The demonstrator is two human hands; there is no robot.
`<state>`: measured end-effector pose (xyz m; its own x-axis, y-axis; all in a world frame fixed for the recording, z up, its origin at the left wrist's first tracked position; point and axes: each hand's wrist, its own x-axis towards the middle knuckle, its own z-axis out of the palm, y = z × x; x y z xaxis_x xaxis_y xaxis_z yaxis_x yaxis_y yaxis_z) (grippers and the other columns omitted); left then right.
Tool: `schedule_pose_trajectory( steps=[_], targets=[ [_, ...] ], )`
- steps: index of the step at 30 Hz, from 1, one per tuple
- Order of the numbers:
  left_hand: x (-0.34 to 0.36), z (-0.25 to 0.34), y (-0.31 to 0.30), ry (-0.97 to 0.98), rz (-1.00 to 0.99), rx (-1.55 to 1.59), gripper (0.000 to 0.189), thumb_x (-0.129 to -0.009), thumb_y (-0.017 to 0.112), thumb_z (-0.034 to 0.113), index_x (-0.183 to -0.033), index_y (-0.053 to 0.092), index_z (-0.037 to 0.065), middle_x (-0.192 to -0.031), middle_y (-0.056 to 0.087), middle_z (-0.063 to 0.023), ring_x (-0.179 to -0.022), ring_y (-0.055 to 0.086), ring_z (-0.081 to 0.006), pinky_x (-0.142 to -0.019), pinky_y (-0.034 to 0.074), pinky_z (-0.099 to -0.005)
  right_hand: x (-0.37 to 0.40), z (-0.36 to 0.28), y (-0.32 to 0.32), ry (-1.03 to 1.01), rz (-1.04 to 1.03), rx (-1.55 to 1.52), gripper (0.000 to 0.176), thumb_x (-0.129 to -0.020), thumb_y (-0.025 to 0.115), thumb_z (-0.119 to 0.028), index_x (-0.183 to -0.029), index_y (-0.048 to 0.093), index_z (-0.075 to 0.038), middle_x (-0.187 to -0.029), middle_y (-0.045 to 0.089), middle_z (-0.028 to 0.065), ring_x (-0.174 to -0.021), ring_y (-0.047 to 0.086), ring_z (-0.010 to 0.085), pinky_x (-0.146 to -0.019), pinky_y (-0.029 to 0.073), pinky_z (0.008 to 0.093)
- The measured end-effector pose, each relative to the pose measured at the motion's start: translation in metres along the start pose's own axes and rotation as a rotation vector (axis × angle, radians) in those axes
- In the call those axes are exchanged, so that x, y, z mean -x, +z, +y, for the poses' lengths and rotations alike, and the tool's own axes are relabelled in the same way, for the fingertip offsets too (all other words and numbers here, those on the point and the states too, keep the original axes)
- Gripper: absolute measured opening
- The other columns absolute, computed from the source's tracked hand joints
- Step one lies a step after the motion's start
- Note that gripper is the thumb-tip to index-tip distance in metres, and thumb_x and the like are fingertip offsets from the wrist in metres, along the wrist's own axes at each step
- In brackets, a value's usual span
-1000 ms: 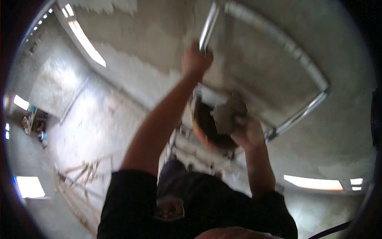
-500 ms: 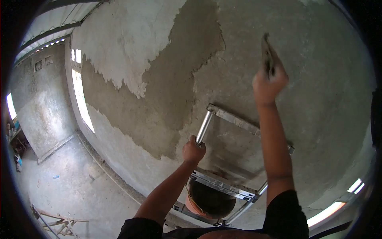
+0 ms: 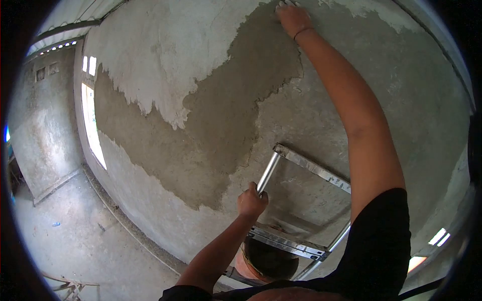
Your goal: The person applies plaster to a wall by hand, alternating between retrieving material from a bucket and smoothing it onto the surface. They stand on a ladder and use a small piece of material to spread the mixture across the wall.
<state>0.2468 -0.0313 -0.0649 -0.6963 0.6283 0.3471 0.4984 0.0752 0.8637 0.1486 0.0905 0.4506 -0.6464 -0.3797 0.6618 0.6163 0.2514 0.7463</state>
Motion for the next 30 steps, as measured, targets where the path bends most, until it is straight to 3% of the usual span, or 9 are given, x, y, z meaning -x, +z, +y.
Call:
schedule_pose_trajectory(
  steps=[5, 7, 10, 13, 16, 20, 23, 26, 30],
  targets=[
    [0.0, 0.001, -0.003, 0.009, -0.022, 0.011, 0.032, -0.081, 0.064, 0.027, -0.1, 0.051, 0.005, -0.078, 0.067, -0.0217, -0.076, 0.067, -0.0412, -0.075, 0.052, -0.0501, 0.019, -0.031, 0.021, -0.102, 0.022, -0.041, 0.022, -0.091, 0.051, -0.014, -0.103, 0.068, -0.006, -0.106, 0.068, 0.014, -0.098, 0.067, 0.0322, -0.087, 0.055, 0.0424],
    [0.001, 0.0, -0.005, 0.007, -0.031, 0.02, 0.032, -0.081, 0.064, 0.027, -0.1, 0.051, 0.005, -0.078, 0.067, -0.0214, -0.076, 0.067, -0.0411, -0.075, 0.052, -0.0497, 0.022, -0.035, 0.018, -0.338, 0.466, -0.171, 0.021, -0.092, 0.049, -0.014, -0.098, 0.068, -0.005, -0.098, 0.067, 0.0156, -0.094, 0.067, 0.0325, -0.086, 0.054, 0.046],
    [-0.002, -0.001, -0.002, 0.001, -0.052, 0.03, 0.032, -0.08, 0.065, 0.027, -0.1, 0.052, 0.005, -0.079, 0.068, -0.0212, -0.076, 0.067, -0.0409, -0.076, 0.052, -0.0496, 0.006, -0.009, -0.009, -0.038, -0.019, -0.107, 0.035, -0.087, 0.048, -0.006, -0.118, 0.064, -0.008, -0.122, 0.063, 0.0114, -0.118, 0.056, 0.0286, -0.1, 0.046, 0.0397],
    [0.0, -0.003, -0.002, 0.021, -0.029, 0.026, 0.032, -0.079, 0.065, 0.027, -0.099, 0.052, 0.005, -0.08, 0.068, -0.0213, -0.077, 0.067, -0.0406, -0.075, 0.052, -0.0493, -0.007, -0.004, 0.001, 0.173, -0.185, -0.044, 0.031, -0.095, 0.044, -0.008, -0.12, 0.062, -0.001, -0.124, 0.062, 0.0167, -0.114, 0.058, 0.0295, -0.102, 0.044, 0.0405],
    [0.001, 0.0, -0.005, 0.008, -0.041, 0.03, 0.032, -0.078, 0.065, 0.026, -0.098, 0.052, 0.005, -0.08, 0.068, -0.0213, -0.077, 0.067, -0.0405, -0.075, 0.053, -0.0492, -0.002, -0.008, -0.011, 0.054, -0.056, -0.098, 0.022, -0.09, 0.049, -0.008, -0.101, 0.067, -0.005, -0.102, 0.067, 0.0165, -0.094, 0.066, 0.0347, -0.083, 0.055, 0.0451],
    [0.001, -0.002, -0.006, -0.001, -0.062, 0.046, 0.032, -0.078, 0.065, 0.027, -0.099, 0.053, 0.005, -0.08, 0.068, -0.0216, -0.078, 0.067, -0.0406, -0.075, 0.053, -0.0492, 0.011, -0.009, -0.028, -0.072, -0.215, -0.117, 0.026, -0.089, 0.049, -0.007, -0.107, 0.067, -0.006, -0.106, 0.067, 0.0179, -0.097, 0.065, 0.0357, -0.085, 0.054, 0.0447],
    [-0.002, -0.003, -0.002, 0.01, -0.053, 0.04, 0.033, -0.079, 0.065, 0.028, -0.099, 0.053, 0.005, -0.081, 0.068, -0.0219, -0.078, 0.067, -0.0408, -0.075, 0.053, -0.0494, -0.005, 0.009, -0.013, -0.054, 0.033, -0.215, 0.03, -0.088, 0.051, -0.007, -0.113, 0.067, -0.008, -0.106, 0.066, 0.0181, -0.1, 0.065, 0.0349, -0.089, 0.053, 0.0451],
    [0.002, -0.001, -0.004, -0.003, -0.062, 0.038, 0.032, -0.079, 0.065, 0.027, -0.099, 0.052, 0.005, -0.082, 0.068, -0.0223, -0.078, 0.067, -0.041, -0.075, 0.053, -0.0496, -0.019, 0.004, -0.008, 0.233, -0.126, -0.282, 0.039, -0.082, 0.049, -0.003, -0.116, 0.066, -0.008, -0.123, 0.062, 0.0128, -0.11, 0.059, 0.0327, -0.096, 0.047, 0.0438],
    [0.0, -0.002, -0.004, 0.02, -0.058, 0.057, 0.03, -0.079, 0.065, 0.025, -0.097, 0.052, 0.005, -0.081, 0.067, -0.0227, -0.077, 0.067, -0.0413, -0.075, 0.053, -0.05, 0.014, -0.024, -0.001, -0.006, -0.062, -0.254, 0.037, -0.085, 0.05, -0.005, -0.117, 0.066, -0.01, -0.119, 0.063, 0.0145, -0.107, 0.061, 0.0331, -0.095, 0.049, 0.0442]
  ],
)
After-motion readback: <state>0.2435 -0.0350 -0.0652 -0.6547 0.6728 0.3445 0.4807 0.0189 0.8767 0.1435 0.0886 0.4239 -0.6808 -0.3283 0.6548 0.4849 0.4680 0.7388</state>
